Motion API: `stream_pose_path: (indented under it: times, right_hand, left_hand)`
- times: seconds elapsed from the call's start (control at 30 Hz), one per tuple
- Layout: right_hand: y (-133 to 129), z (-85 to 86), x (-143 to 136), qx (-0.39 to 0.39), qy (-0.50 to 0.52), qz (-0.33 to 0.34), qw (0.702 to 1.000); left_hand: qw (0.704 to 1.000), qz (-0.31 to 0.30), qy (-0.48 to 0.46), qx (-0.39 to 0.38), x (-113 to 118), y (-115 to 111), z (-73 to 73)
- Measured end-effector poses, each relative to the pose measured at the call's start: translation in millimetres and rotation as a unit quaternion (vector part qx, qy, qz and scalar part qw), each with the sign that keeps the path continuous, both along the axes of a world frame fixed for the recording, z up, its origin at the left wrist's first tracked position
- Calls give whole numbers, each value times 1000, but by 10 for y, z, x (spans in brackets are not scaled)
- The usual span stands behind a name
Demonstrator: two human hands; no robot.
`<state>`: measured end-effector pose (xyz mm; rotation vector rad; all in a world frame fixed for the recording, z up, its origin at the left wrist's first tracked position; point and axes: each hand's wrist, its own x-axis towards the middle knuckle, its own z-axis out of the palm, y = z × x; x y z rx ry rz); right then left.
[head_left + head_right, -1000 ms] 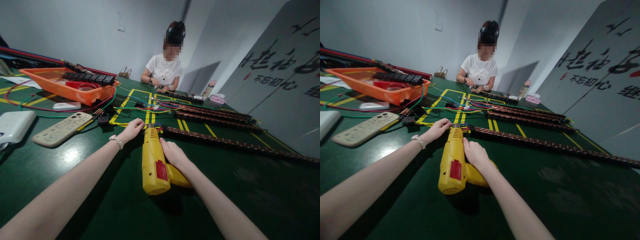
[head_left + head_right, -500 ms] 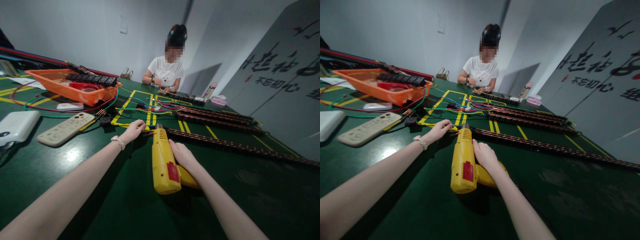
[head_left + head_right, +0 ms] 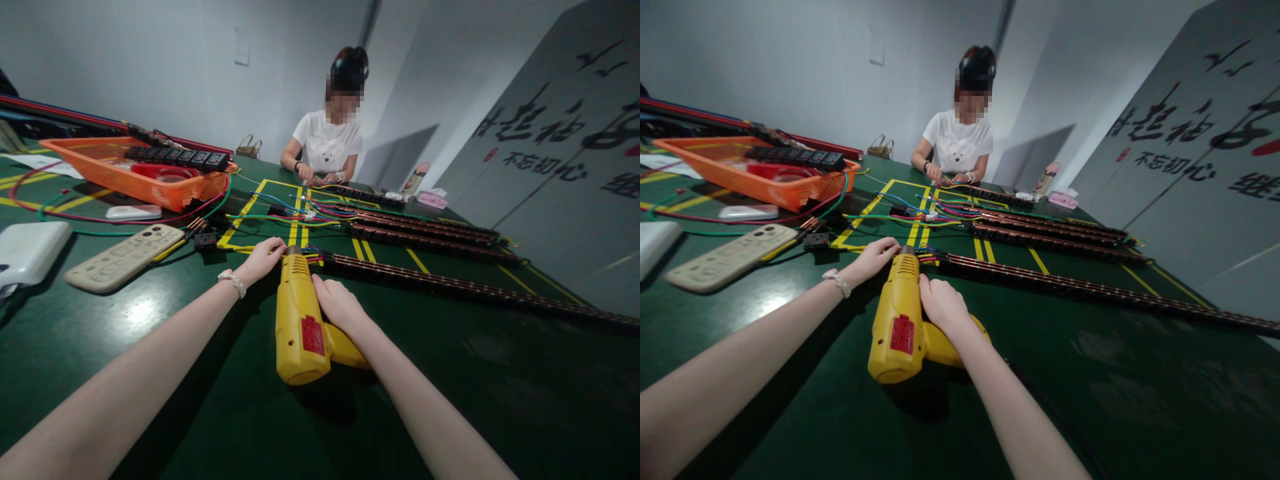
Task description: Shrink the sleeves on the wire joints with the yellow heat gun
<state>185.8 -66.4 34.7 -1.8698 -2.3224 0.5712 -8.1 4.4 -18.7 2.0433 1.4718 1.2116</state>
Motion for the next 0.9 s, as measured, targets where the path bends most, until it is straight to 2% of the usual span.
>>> stream_pose_path:
  times: [0.43, 0.9]
  right_hand:
    - [-15, -19, 36, -3, -2, -2, 1000]
    - [-89, 81, 397, -30, -1, -75, 997]
  left_hand:
    - [1000, -12, -10, 6, -3, -5, -16]
    - [999, -21, -41, -6, -25, -10, -35]
